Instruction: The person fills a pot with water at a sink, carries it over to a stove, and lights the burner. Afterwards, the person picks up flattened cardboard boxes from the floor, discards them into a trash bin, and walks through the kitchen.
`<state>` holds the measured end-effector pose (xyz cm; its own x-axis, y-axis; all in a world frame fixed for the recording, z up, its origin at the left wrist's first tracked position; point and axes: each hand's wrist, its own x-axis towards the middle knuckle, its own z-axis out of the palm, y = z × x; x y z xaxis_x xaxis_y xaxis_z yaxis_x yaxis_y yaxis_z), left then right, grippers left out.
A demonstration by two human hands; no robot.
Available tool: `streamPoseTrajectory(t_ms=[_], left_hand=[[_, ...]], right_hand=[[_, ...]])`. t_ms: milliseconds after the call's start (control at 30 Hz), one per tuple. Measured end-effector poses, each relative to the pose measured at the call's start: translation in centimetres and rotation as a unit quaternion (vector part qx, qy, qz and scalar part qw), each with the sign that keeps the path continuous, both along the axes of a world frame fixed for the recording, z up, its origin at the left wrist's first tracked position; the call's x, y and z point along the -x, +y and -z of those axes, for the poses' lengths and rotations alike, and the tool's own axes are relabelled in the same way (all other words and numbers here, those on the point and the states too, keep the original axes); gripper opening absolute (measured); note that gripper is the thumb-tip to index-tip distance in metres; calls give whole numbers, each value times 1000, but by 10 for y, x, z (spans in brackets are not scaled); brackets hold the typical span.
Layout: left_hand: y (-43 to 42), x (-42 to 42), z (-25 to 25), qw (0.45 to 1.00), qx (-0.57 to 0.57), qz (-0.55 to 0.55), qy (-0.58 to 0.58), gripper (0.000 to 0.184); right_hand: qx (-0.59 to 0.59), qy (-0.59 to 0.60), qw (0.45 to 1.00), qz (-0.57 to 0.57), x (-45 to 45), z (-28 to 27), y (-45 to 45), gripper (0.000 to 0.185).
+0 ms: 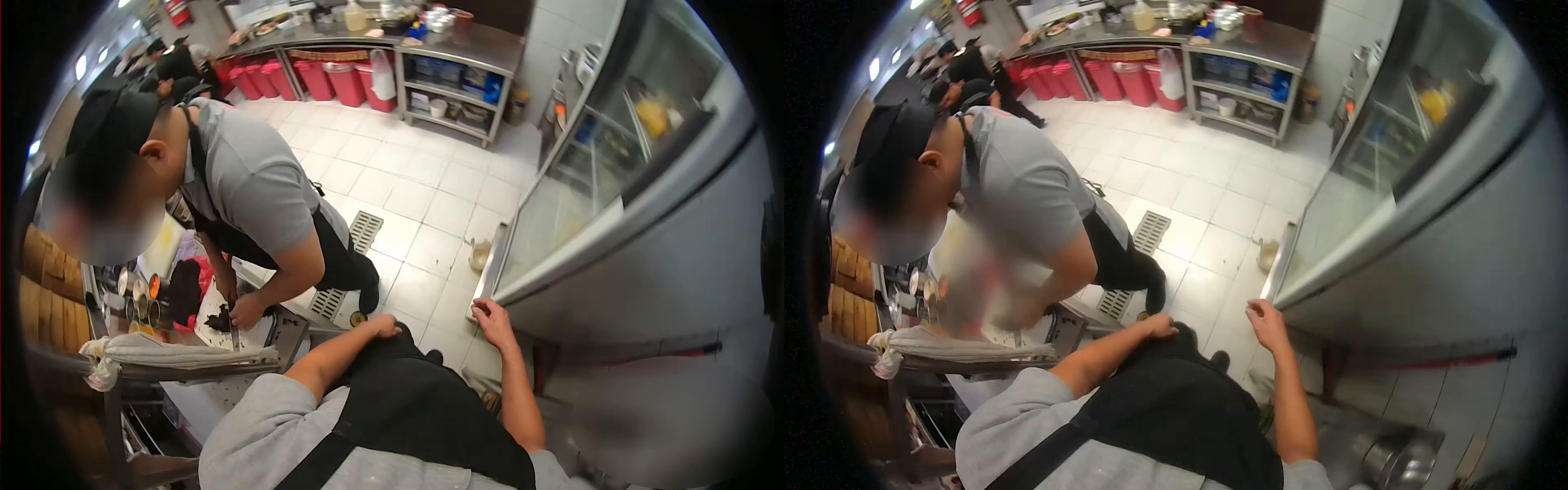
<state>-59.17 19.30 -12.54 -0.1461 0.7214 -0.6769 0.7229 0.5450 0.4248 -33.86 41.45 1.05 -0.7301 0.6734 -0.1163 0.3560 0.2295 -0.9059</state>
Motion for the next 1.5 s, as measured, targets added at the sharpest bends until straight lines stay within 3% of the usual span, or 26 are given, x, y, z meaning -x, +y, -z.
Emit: streamPoseTrajectory(t_ms=[100,233,300,367,400,433,500,533,600,700,767,833,867,933,1000,1033,1167,1200,1233,1300,1367,1400,1433,1500], left_hand=[[-2,7,2,1000,-2,28,-9,51],[3,28,4,997,1,34,-65,52],[2,41,5,996,24,18,-79,55],[-6,45,-29,990,26,-74,-119,58],[-11,48,10,990,-13,-54,-127,57],[-15,46,42,979,-28,-119,-164,57],[-20,44,63,971,-20,-181,-154,53],[-26,41,46,959,-5,-241,-146,50],[-54,23,-22,925,-5,-344,-161,41],[-95,-28,-42,844,-31,-512,-155,42],[-113,-61,8,860,-67,-487,-133,48],[-145,-109,16,868,-61,-482,-100,56],[-155,-142,13,789,-74,-609,-25,57],[-180,-175,12,771,-108,-626,-38,56],[-200,-192,32,750,-69,-654,-69,56],[-209,-204,57,714,-72,-694,-58,57],[-262,-267,26,656,-29,-749,-92,56],[-281,-281,24,654,-37,-750,-89,56],[-298,-296,22,654,-45,-750,-88,55],[-331,-326,23,651,-69,-751,-83,54],[-365,-361,52,649,-100,-751,-74,52],[-384,-379,63,672,-132,-728,-38,49],[-397,-395,44,602,-124,-784,-85,49],[-418,-424,-18,449,-102,-870,-175,48]], right_hand=[[127,-39,991,-12,41,18,34,27],[-89,-165,976,-114,63,107,86,25],[3,-204,965,-165,72,137,103,23],[191,-172,957,-133,81,143,101,22],[133,-233,948,-170,81,163,110,36],[69,-229,944,-226,77,207,129,37],[-89,-254,901,-341,92,138,106,33],[-129,-258,879,-380,105,130,99,33],[-156,-258,841,-449,140,128,94,32],[-169,-266,791,-525,199,126,79,31],[-176,-270,765,-558,228,127,70,31],[-184,-270,746,-580,241,127,55,30],[-189,-268,738,-589,246,127,47,30],[-207,-259,715,-615,250,129,32,30],[-245,-230,667,-665,250,130,13,29],[-265,-201,632,-700,249,133,-1,29],[-264,-10,465,-845,243,153,-100,28],[-251,44,421,-870,240,158,-133,28],[-299,-41,325,-896,241,160,-172,19],[-251,75,314,-912,234,155,-250,19],[-47,-298,510,-806,193,92,-353,26],[-5,-308,518,-798,188,104,-390,28],[39,-319,525,-788,179,117,-425,30],[60,-292,482,-824,152,86,-497,33]])
